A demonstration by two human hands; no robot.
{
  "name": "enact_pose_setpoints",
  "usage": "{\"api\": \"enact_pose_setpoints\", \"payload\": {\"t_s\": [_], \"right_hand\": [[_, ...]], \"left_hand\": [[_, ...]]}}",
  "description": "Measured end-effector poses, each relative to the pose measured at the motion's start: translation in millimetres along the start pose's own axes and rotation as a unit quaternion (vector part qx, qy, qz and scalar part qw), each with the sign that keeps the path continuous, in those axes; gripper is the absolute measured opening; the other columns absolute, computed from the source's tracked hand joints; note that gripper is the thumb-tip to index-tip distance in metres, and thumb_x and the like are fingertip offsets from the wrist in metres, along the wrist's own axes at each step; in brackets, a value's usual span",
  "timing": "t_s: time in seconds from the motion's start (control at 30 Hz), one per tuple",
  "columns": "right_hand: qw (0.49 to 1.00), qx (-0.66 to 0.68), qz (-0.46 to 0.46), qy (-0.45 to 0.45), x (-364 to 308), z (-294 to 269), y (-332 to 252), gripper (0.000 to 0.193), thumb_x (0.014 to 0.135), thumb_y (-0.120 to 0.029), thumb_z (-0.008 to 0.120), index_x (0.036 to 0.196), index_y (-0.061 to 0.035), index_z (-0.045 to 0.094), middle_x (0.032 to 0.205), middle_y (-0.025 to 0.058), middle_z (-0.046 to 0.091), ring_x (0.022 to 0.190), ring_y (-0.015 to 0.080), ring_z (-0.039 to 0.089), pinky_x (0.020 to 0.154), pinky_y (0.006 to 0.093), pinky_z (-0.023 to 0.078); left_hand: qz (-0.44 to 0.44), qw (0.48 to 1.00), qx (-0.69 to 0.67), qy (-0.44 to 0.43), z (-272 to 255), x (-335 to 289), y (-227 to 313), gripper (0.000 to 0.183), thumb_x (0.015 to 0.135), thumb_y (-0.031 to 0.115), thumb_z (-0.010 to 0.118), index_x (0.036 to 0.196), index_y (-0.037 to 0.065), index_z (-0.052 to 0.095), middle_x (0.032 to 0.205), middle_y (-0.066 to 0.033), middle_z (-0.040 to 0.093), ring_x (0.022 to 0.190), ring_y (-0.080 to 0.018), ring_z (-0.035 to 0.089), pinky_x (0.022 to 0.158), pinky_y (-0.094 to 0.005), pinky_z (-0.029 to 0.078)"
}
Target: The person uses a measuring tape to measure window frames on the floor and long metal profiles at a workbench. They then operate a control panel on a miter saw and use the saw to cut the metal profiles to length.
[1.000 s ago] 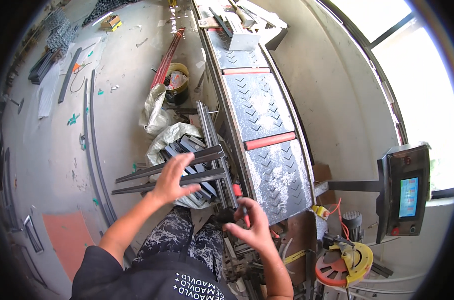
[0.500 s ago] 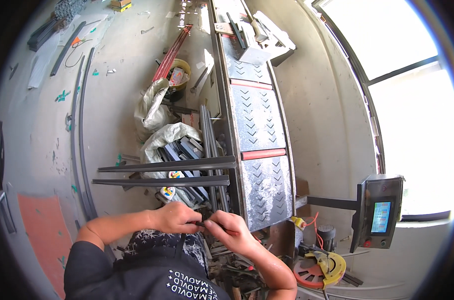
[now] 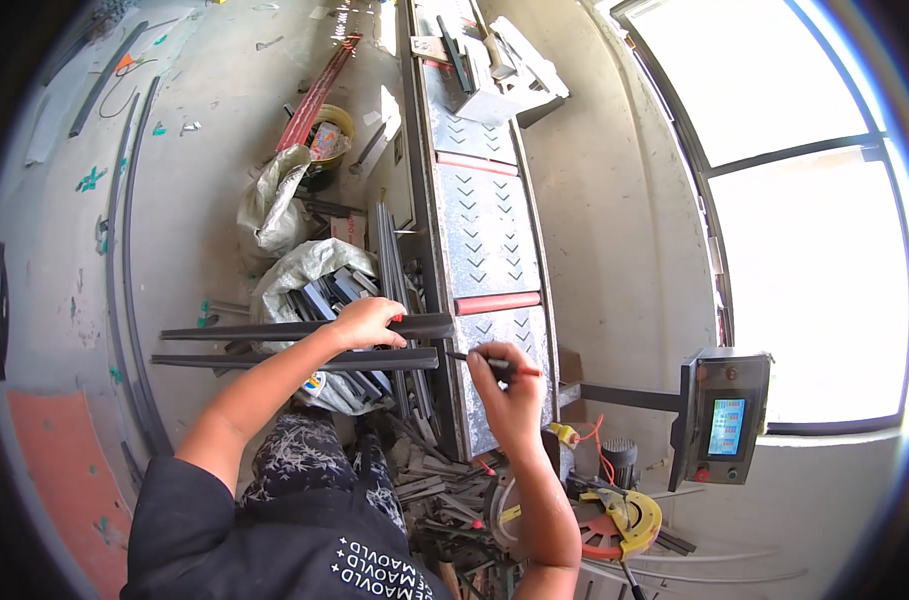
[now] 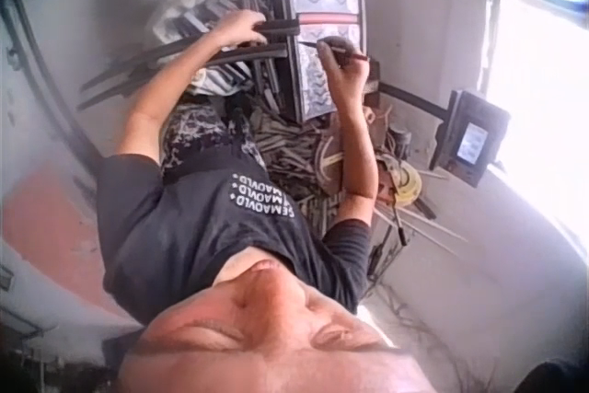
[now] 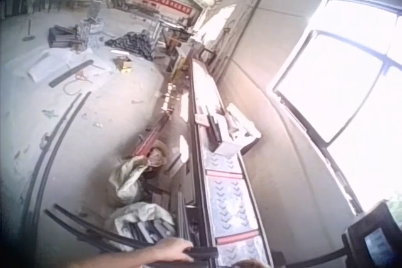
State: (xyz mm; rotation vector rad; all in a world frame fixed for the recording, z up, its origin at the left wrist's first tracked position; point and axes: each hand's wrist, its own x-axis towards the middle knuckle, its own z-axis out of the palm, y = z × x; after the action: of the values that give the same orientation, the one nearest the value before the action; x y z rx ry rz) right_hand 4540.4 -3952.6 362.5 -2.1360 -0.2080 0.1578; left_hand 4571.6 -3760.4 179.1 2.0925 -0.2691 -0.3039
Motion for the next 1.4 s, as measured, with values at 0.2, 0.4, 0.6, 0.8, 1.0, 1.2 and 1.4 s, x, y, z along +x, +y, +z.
{"api": "enact_pose_setpoints", "payload": {"t_s": [0.2, 0.4, 0.6, 0.8, 1.0, 1.2, 1.4], "right_hand": [[0.988, -0.144, -0.051, 0.029, 29.1, 32.6, 28.9, 0.014, 0.079, -0.015, 0.064, 0.084, -0.0046, 0.055, 0.067, 0.0095, 0.056, 0.057, 0.0182, 0.054, 0.056, 0.0300, 0.044], [0.960, -0.267, -0.084, -0.024, 41.1, 55.0, 48.2, 0.017, 0.078, -0.021, 0.064, 0.081, -0.0065, 0.054, 0.070, 0.0121, 0.060, 0.065, 0.0294, 0.059, 0.059, 0.0363, 0.046], [0.953, -0.277, -0.114, -0.038, 43.4, 64.2, 57.7, 0.016, 0.078, -0.019, 0.064, 0.080, -0.0067, 0.053, 0.067, 0.0125, 0.058, 0.063, 0.0312, 0.058, 0.057, 0.0383, 0.046], [0.946, -0.306, -0.099, 0.044, 40.0, 50.5, 46.0, 0.013, 0.077, -0.016, 0.063, 0.076, -0.0065, 0.054, 0.068, 0.0126, 0.058, 0.063, 0.0317, 0.058, 0.057, 0.0387, 0.045], [0.989, -0.076, -0.042, 0.121, 9.5, 25.1, 42.2, 0.010, 0.079, -0.006, 0.065, 0.080, -0.0012, 0.056, 0.066, 0.0040, 0.055, 0.059, 0.0086, 0.050, 0.057, 0.0225, 0.042], [0.985, 0.087, 0.044, 0.145, -44.5, 15.8, 49.2, 0.011, 0.085, -0.007, 0.058, 0.093, 0.0004, 0.059, 0.073, 0.0008, 0.058, 0.058, 0.0029, 0.047, 0.052, 0.0159, 0.036], [0.955, 0.250, 0.077, 0.139, -87.4, 13.7, 43.3, 0.009, 0.086, -0.007, 0.056, 0.092, -0.0010, 0.053, 0.073, 0.0043, 0.060, 0.057, 0.0033, 0.048, 0.050, 0.0157, 0.037]], "left_hand": [[0.036, 0.985, 0.035, 0.167, 22.5, -17.5, 2.3, 0.031, 0.065, 0.028, 0.072, 0.079, 0.006, 0.055, 0.073, -0.0110, 0.062, 0.071, -0.0307, 0.060, 0.060, -0.0401, 0.046], [0.038, 0.977, 0.059, 0.203, 33.8, -18.3, 0.3, 0.034, 0.063, 0.031, 0.073, 0.077, 0.007, 0.054, 0.068, -0.0090, 0.059, 0.066, -0.0285, 0.060, 0.059, -0.0388, 0.046], [0.045, 0.976, 0.073, 0.199, 31.4, -19.2, 0.5, 0.034, 0.063, 0.031, 0.074, 0.076, 0.008, 0.052, 0.066, -0.0082, 0.059, 0.066, -0.0275, 0.060, 0.058, -0.0382, 0.046], [0.036, 0.980, 0.050, 0.189, 29.8, -20.4, -0.6, 0.029, 0.064, 0.026, 0.073, 0.074, 0.006, 0.054, 0.070, -0.0108, 0.060, 0.069, -0.0300, 0.060, 0.060, -0.0398, 0.045], [0.039, 0.982, 0.049, 0.176, 25.7, -13.0, -7.0, 0.034, 0.064, 0.030, 0.072, 0.082, 0.007, 0.054, 0.072, -0.0095, 0.060, 0.071, -0.0293, 0.060, 0.062, -0.0395, 0.046], [0.006, 0.981, 0.082, 0.175, 17.9, -17.4, 7.0, 0.047, 0.068, 0.033, 0.072, 0.102, 0.010, 0.048, 0.072, -0.0098, 0.061, 0.070, -0.0288, 0.060, 0.059, -0.0386, 0.047], [0.113, 0.982, -0.068, 0.135, 32.4, -42.3, 69.0, 0.018, 0.077, 0.016, 0.065, 0.091, 0.010, 0.055, 0.055, -0.0029, 0.045, 0.047, -0.0168, 0.045, 0.046, -0.0297, 0.035]]}}
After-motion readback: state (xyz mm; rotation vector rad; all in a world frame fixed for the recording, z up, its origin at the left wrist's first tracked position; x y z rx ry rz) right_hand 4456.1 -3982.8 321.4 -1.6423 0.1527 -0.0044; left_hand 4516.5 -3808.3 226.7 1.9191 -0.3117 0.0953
